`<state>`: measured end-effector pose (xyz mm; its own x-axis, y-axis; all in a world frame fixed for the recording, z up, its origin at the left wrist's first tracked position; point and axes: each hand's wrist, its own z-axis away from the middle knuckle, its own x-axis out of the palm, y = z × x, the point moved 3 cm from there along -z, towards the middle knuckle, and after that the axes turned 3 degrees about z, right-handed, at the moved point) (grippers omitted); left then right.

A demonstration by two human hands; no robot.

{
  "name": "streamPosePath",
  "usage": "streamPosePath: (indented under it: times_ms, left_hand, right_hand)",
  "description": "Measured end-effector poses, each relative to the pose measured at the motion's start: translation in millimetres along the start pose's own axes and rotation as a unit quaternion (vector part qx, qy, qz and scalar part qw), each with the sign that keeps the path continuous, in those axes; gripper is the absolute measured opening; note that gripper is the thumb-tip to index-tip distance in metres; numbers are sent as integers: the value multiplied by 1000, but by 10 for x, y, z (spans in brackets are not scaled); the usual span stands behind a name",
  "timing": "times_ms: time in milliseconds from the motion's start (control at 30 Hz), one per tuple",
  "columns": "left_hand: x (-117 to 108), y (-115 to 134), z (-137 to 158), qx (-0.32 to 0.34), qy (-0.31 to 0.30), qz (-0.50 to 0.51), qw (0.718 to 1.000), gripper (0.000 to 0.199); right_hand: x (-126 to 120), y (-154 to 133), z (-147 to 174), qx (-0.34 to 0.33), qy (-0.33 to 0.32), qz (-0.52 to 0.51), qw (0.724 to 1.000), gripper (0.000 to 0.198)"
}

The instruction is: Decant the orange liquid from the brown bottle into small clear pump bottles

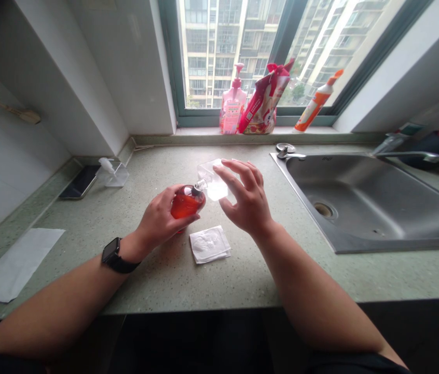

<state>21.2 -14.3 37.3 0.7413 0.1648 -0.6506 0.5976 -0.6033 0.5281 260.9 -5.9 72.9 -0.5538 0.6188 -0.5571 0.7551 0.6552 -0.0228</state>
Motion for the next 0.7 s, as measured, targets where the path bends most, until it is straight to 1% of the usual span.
streamPosePath:
  times_ms: [200,533,700]
  left_hand:
    - [-2,1,-5,15,7,4,1000,71]
    - [0,-1,-9,11,1,2,1000,71]
    - [0,-8,-7,12,1,0,1000,71]
  right_hand:
    - [1,-2,-4,0,3,-2,1000,91]
    - [-3,-7,3,10,-1,-7,1000,93]
    - [-2,-13,-1,9,1,-31,999,93]
